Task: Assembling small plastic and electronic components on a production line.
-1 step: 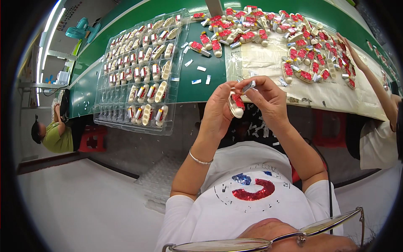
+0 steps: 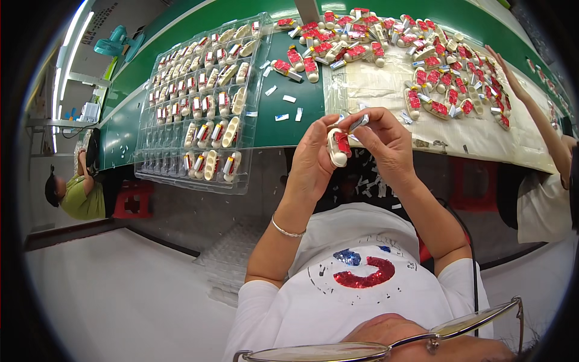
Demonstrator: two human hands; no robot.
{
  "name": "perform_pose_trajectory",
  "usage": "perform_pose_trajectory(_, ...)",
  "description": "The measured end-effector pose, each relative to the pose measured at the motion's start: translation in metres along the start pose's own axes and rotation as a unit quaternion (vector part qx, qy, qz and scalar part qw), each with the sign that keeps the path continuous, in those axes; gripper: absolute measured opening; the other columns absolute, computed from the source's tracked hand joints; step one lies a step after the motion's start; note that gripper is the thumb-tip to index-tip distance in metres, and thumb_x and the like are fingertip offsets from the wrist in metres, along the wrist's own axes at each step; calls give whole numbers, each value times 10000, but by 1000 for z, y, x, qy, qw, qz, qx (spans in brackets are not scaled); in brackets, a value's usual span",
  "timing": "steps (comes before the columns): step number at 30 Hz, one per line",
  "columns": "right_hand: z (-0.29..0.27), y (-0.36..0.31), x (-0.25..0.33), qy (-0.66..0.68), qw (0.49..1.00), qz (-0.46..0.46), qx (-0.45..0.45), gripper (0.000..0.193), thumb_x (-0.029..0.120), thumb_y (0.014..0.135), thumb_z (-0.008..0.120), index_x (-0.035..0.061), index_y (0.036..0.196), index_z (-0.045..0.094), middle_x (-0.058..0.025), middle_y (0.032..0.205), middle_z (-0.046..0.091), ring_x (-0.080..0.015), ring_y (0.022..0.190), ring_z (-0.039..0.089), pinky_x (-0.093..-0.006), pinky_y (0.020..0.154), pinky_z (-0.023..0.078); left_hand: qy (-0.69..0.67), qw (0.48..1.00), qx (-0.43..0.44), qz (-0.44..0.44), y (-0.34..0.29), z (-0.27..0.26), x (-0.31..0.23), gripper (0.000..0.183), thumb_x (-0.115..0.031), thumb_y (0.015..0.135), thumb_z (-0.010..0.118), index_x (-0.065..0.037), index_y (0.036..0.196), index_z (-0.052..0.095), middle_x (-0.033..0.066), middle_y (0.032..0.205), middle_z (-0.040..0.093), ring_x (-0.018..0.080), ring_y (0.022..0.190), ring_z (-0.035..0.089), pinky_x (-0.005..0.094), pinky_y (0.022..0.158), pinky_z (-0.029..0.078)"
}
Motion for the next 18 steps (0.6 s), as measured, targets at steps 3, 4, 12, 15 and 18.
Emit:
perform_pose_trajectory(3, -2, 2, 4, -2, 1000, -19, -14, 231, 86, 919, 622, -12, 1125, 589, -75, 1038, 660, -117, 948, 620, -269, 857, 496, -30, 999, 18, 39, -6, 8, -4, 511, -130, 872, 677, -28, 1305, 426, 108, 1214, 521, 141, 951, 617, 257, 783, 553)
perform_pose_trajectory(4, -4, 2, 5, -4, 1000, -14, -22, 229, 78, 925, 609, -18, 1131, 577, -88, 1049, 659, -122, 955, 626, -276, 871, 502, 13, 998, 8, 68, -8, 8, -6, 586, -134, 853, 701, -29, 1338, 391, 134, 1324, 469, 170, 1015, 600, 278, 843, 545)
perform_pose_trajectory(12, -2, 2, 9, 16, 1000, -11, -19, 211, 52, 940, 577, -43, 1128, 561, -117, 1076, 647, -150, 961, 649, -268, 863, 532, 195, 967, -12, 166, -19, 18, -8, 676, 92, 769, 656, -18, 1372, 369, 148, 1408, 387, 199, 1140, 542, 304, 953, 495)
perform_pose_trajectory(15, 0, 2, 11, 8, 1000, -14, -13, 208, 50, 939, 577, -44, 1124, 562, -121, 1078, 647, -151, 961, 651, -269, 854, 539, 191, 961, -34, 199, -20, 18, -8, 612, 86, 814, 607, -9, 1370, 368, 157, 1388, 425, 207, 1176, 534, 308, 962, 492)
perform_pose_trajectory(18, 3, 1, 13, 20, 1000, -2, -11, 208, 53, 938, 581, -41, 1122, 565, -118, 1076, 650, -149, 958, 652, -272, 841, 545, 154, 966, -33, 205, -21, 16, -6, 525, 54, 868, 559, 4, 1358, 378, 165, 1358, 469, 206, 1197, 533, 307, 967, 493)
Point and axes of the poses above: each hand's wrist, its own y-axis towards the middle knuckle, its own z-axis out of the palm, x = y × z, the point moved 6 cm from there along y, towards the middle knuckle
